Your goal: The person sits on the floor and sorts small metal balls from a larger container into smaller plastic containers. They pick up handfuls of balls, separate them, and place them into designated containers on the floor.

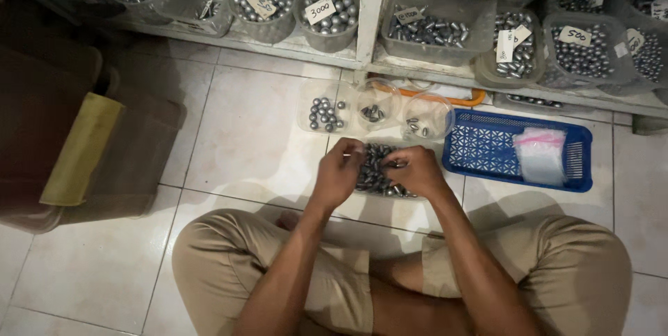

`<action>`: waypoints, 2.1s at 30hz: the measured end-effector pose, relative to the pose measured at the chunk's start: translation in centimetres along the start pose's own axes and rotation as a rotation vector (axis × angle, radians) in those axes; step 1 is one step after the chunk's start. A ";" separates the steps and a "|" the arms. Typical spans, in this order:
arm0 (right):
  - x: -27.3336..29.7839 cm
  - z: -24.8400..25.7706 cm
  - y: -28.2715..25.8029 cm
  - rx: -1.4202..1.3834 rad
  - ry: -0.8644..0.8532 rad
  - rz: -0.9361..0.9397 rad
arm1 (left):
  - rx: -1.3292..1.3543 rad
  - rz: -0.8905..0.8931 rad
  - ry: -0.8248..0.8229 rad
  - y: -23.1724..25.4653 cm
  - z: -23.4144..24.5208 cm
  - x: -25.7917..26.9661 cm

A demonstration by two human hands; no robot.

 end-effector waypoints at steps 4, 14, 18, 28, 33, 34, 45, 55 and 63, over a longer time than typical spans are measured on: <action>0.7 0.3 -1.5 -0.043 -0.019 0.067 | 0.311 0.188 0.025 -2.3 -2.9 -0.1; 4.6 1.5 -8.4 0.114 -0.062 0.178 | 1.311 0.472 -0.253 -5.0 -10.8 -1.1; 6.1 1.2 -10.6 0.217 -0.101 0.236 | 1.367 0.419 -0.271 -2.6 -9.9 -0.4; 8.1 0.8 -11.4 -0.071 -0.192 0.218 | 1.386 0.395 -0.329 -0.4 -9.2 0.9; 7.8 1.4 -10.1 -0.218 -0.168 0.139 | 1.432 0.422 -0.330 -1.6 -9.9 0.2; 7.7 1.6 -10.0 -0.219 -0.169 0.139 | 1.432 0.422 -0.329 -3.1 -10.3 -0.4; 7.0 4.7 -9.2 -0.380 -0.094 0.222 | 1.498 0.477 -0.294 -2.4 -9.7 0.1; 8.3 4.8 -11.8 0.216 -0.038 0.356 | 1.463 0.394 -0.416 -0.8 -9.8 1.1; 7.8 4.2 -10.6 0.435 0.013 0.466 | 1.408 0.336 -0.457 -0.6 -10.0 1.1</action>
Point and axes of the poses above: each hand's wrist, its own x-axis away from the middle knuckle, its own z-axis out of the back of the hand, y = z × x, the point moved 6 cm from there along -x, towards the middle knuckle, and after that the axes turned 3 degrees about -x, right-handed, at the moved point
